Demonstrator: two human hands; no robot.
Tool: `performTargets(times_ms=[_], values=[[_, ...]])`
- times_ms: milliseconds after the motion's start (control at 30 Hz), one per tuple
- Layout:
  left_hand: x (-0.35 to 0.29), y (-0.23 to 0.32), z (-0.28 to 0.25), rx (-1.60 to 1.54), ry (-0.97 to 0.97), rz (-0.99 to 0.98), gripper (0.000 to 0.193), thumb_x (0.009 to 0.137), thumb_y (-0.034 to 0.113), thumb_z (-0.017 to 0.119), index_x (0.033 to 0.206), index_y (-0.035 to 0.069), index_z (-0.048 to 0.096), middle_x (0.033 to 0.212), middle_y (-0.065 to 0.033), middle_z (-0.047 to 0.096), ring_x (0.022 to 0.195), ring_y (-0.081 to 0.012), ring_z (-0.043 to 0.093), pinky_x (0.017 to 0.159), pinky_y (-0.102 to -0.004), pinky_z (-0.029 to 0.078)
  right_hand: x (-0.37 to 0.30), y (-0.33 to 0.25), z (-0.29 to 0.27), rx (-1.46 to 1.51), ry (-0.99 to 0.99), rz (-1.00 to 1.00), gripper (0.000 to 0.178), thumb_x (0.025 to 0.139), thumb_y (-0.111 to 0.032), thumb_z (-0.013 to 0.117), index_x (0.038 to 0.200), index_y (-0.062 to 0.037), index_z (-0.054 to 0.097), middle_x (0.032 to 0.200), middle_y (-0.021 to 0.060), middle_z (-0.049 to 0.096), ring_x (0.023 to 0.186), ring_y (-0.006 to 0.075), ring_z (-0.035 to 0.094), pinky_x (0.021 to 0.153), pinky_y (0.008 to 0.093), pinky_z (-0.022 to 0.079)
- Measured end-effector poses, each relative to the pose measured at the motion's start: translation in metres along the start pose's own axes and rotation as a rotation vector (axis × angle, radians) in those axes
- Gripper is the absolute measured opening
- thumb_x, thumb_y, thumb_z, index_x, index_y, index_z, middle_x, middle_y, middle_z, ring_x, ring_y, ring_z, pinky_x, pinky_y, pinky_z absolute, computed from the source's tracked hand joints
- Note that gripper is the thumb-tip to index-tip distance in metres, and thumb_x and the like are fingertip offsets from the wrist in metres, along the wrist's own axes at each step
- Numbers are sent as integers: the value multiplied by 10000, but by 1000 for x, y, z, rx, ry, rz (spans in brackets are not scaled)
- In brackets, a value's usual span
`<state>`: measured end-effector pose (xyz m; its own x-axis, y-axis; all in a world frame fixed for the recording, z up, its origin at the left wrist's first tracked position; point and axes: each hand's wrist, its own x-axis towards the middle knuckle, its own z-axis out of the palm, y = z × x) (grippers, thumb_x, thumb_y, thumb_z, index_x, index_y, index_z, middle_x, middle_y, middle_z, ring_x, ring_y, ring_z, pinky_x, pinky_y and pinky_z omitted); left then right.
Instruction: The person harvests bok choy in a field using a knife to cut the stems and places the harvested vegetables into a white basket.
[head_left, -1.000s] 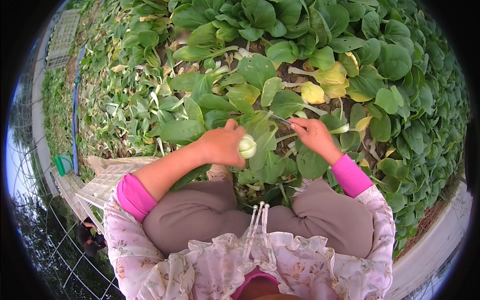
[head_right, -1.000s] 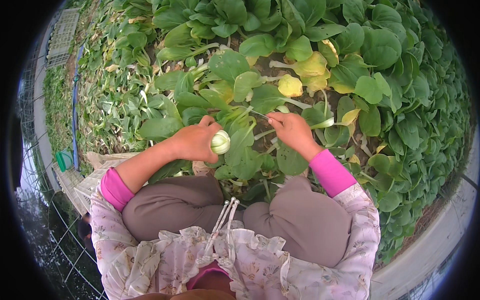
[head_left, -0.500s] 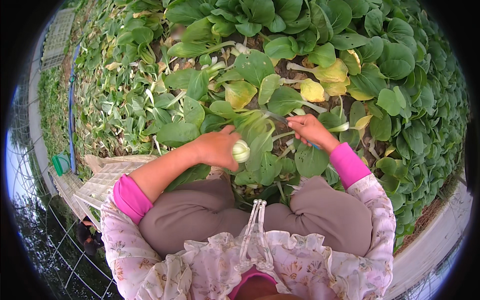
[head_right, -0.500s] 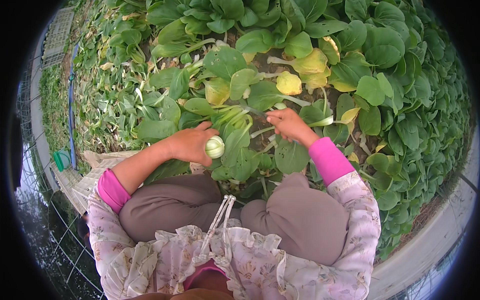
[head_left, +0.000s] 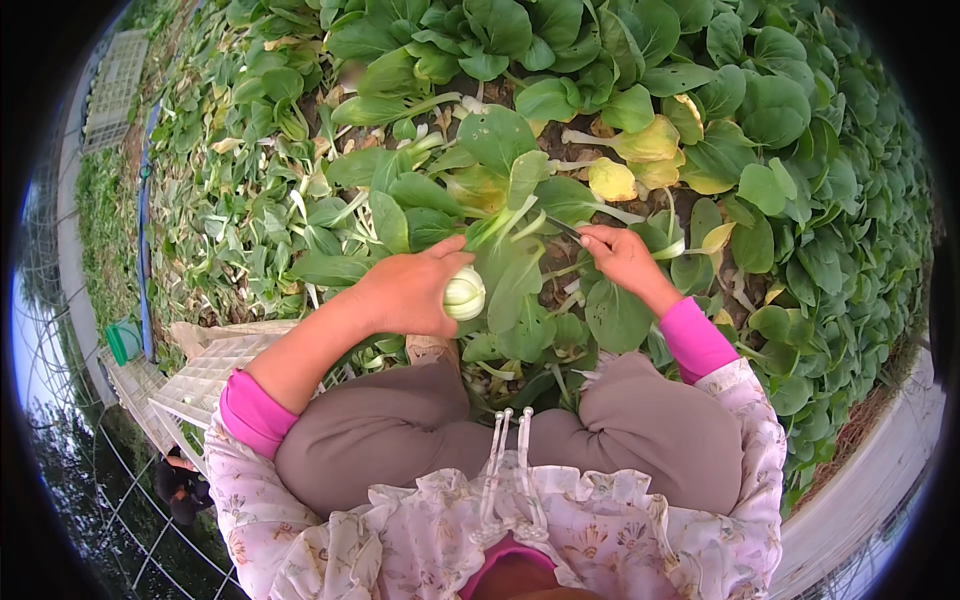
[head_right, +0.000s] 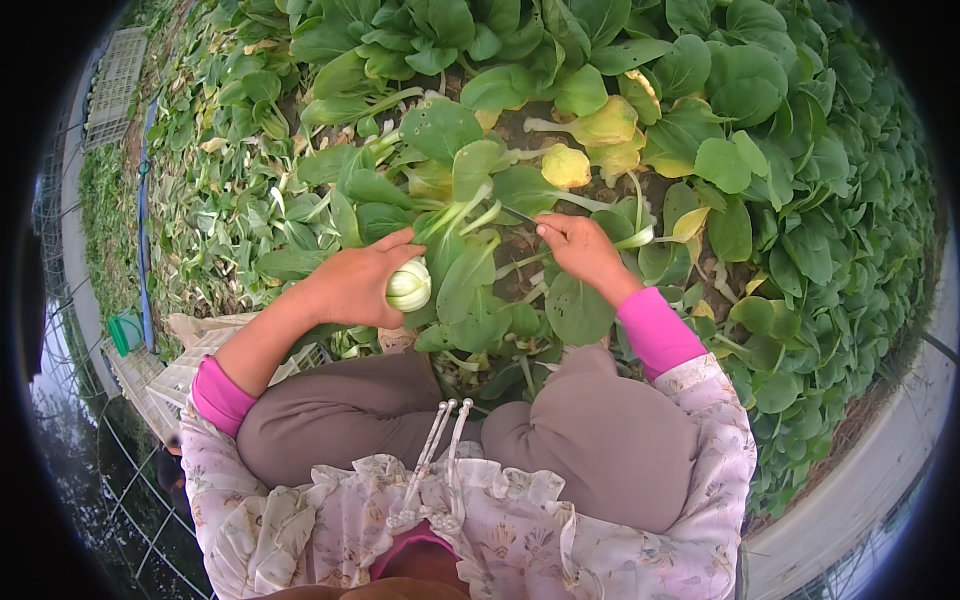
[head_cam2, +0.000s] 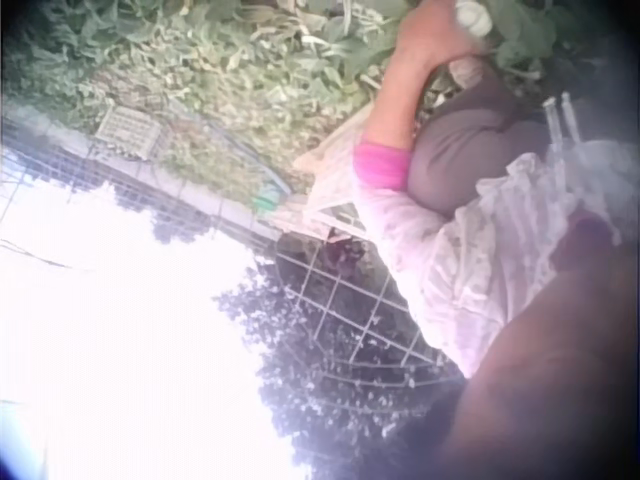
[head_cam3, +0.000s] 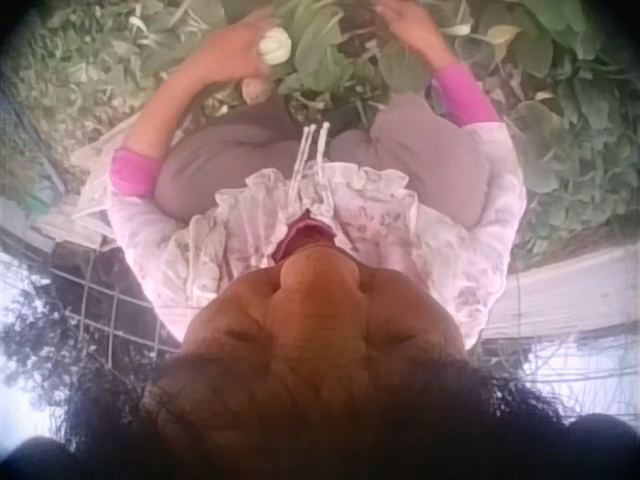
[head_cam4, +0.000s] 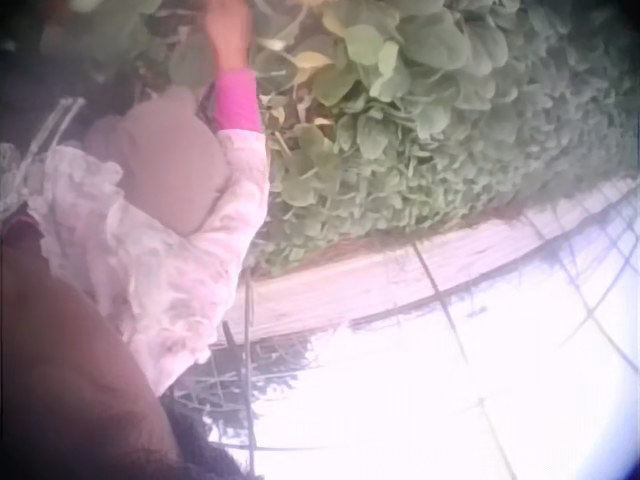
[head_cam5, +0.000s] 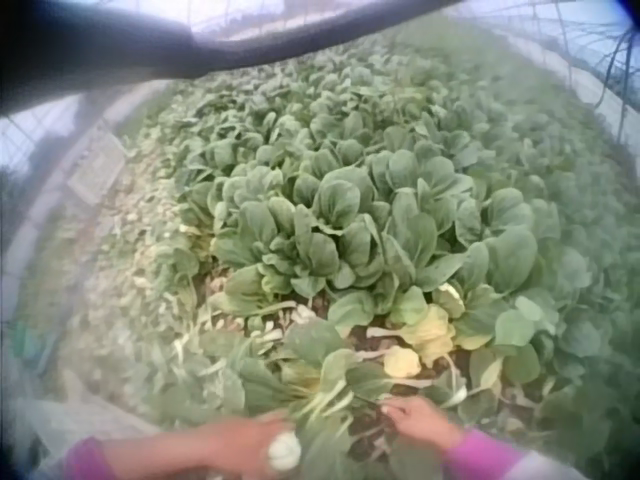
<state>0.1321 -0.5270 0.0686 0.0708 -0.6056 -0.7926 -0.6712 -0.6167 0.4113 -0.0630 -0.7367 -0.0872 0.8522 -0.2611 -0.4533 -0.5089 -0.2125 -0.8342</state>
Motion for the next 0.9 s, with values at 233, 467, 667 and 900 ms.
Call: performTargets(times_ms=[233,467,667,900], values=[[-11,10,-14,32,147,216,828,539,219,711,1305,89,426,1374,-157,388,1023,-321,568,840,-373,477,-4,-40,-10,399,110,37,357,865,-285,627,1107,-22,619,618,-51,456,519,30,404,473,201,347],[-15,21,-6,234,211,369,788,555,225,713,1284,85,447,1356,-95,407,891,-311,581,803,-374,489,-2,-69,-18,960,-12,10,415,849,-210,644,1187,-22,494,966,97,601,611,57,507,456,187,400],[-24,32,-25,-27,353,415,812,530,190,715,1287,73,444,1363,-140,399,1059,-334,539,906,-377,438,-10,-102,-50,796,252,-210,400,785,-73,685,1139,-27,504,1022,141,629,587,53,502,471,177,391],[-11,60,-40,-1118,401,630,1011,626,387,777,1397,1,249,1397,-193,352,1250,-250,409,1032,-365,318,-30,-154,-53,647,78,-498,380,786,-30,681,1131,4,526,1033,88,621,938,131,582,820,268,481]])
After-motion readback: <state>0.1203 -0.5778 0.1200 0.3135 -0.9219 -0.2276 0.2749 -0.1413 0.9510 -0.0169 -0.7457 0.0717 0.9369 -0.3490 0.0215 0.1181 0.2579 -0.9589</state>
